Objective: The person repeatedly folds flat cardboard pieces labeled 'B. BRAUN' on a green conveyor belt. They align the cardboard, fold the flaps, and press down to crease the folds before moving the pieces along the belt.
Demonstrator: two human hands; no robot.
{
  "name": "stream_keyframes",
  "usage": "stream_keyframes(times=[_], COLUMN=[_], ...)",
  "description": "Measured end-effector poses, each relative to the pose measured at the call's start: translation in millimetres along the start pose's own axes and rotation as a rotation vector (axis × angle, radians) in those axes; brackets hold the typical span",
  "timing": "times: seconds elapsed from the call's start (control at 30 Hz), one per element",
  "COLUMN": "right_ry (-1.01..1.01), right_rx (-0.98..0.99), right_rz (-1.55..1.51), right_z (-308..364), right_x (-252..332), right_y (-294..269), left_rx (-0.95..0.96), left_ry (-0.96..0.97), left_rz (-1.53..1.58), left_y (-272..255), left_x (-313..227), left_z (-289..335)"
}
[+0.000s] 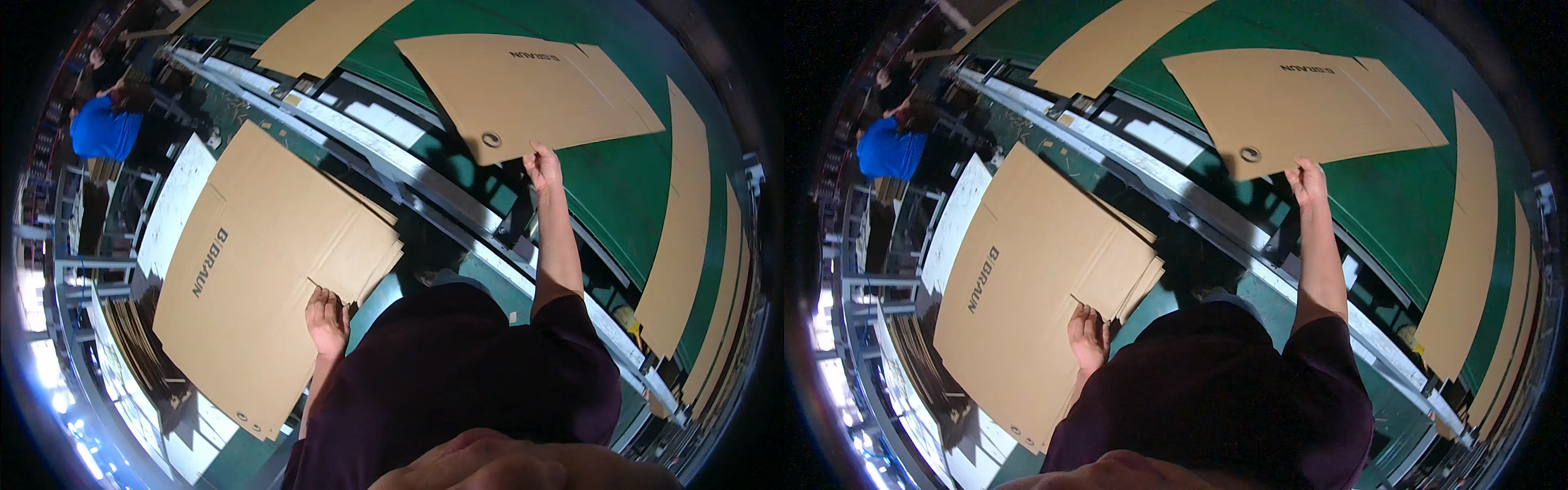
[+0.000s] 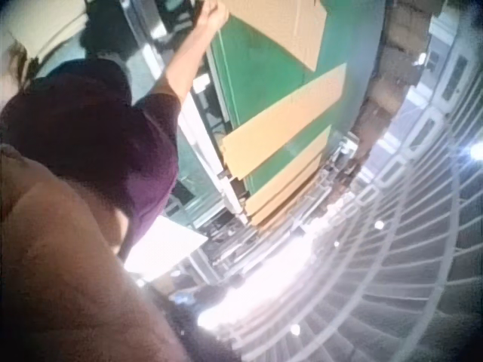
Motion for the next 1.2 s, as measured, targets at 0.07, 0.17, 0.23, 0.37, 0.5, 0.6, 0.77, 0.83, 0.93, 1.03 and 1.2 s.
stream_keyframes(times=[0.07,0.17,0.23,0.37,0.5,0.6,0.77,0.83,0.93,1.03,1.2], right_ry=[-0.014,-0.260,0.060,0.552,0.428,0.696,0.401,0.430,0.515,0.777,0.906], right_rx=[0.109,0.122,0.321,1.444,1.298,0.586,0.550,0.612,0.676,0.921,0.864], right_rz=[0.115,0.770,0.207,0.560,1.371,-0.050,0.300,0.348,0.413,0.484,1.033], right_z=[22,105,167,381,323,248,208,210,234,279,235], right_x=[0,-37,-127,-215,-253,-233,-192,-216,-267,-302,-263], right_y=[84,199,231,297,197,140,198,209,218,218,157], left_rx=[0.000,-0.033,-0.067,0.311,0.146,0.100,0.021,-0.024,0.002,0.121,-0.177], left_ry=[-0.008,-0.028,-0.018,-0.239,-0.173,-0.188,-0.117,-0.070,-0.223,-0.207,-0.141], left_rz=[0.010,0.029,0.037,0.041,-0.057,-0.090,-0.193,-0.292,-0.024,0.197,0.313], left_y=[-3,-9,-10,35,37,33,35,39,46,39,-22], left_x=[-3,-3,-1,24,16,12,-3,-14,-8,-24,-29], left_z=[-4,-4,-4,16,15,19,16,14,15,27,72])
Point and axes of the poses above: each hand's wrist, its own z-axis away from the middle knuckle, its own y-axis out of the palm, x = y × z, the point moved 10 cm from there along -z, towards the middle knuckle, and after that the axes turned 5 degrees about y, right-handed, at the moved point
